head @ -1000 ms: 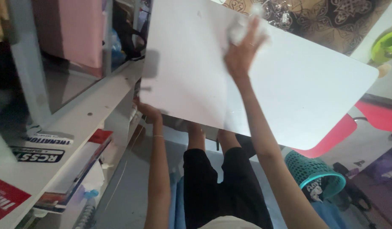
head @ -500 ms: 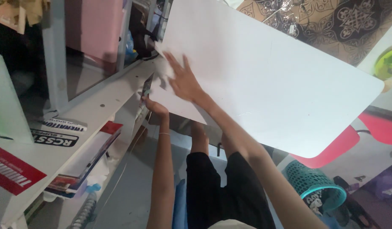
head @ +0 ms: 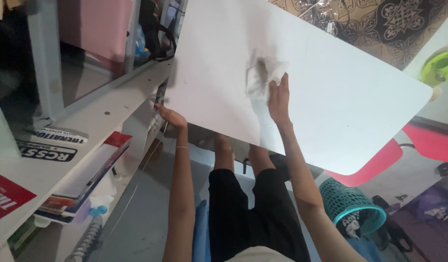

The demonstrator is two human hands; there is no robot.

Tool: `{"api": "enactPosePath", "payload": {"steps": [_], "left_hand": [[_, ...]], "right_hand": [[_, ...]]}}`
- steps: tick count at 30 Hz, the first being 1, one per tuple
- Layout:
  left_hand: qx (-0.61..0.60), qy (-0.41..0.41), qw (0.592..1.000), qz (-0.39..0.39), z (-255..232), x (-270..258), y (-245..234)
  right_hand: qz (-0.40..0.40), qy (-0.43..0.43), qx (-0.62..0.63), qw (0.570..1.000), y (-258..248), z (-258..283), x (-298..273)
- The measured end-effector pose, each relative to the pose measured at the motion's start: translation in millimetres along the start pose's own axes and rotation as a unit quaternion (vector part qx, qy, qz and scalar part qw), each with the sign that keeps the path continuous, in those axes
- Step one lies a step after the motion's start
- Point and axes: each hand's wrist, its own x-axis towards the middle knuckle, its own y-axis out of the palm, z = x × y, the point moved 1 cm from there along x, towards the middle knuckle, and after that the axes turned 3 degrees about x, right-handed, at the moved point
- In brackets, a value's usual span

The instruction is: The person wipes a white table surface with a tissue, then places a book on the table and opens it. The person also briefly handles a small bottle and a comb on a nearby shelf.

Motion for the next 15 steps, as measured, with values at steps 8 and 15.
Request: {"api": "enactPosePath", "payload": {"steps": [8,15], "left_hand": [[-0.013,-0.021,0.999,0.046,-2,0,0],[0.075,0.186,0.978,0.060,2,4,0]], "right_hand": [[0.072,-0.212,-0.400,0.889,112,15,5],[0.073,-0.316,-0.509,0.797,193,35,115]]}}
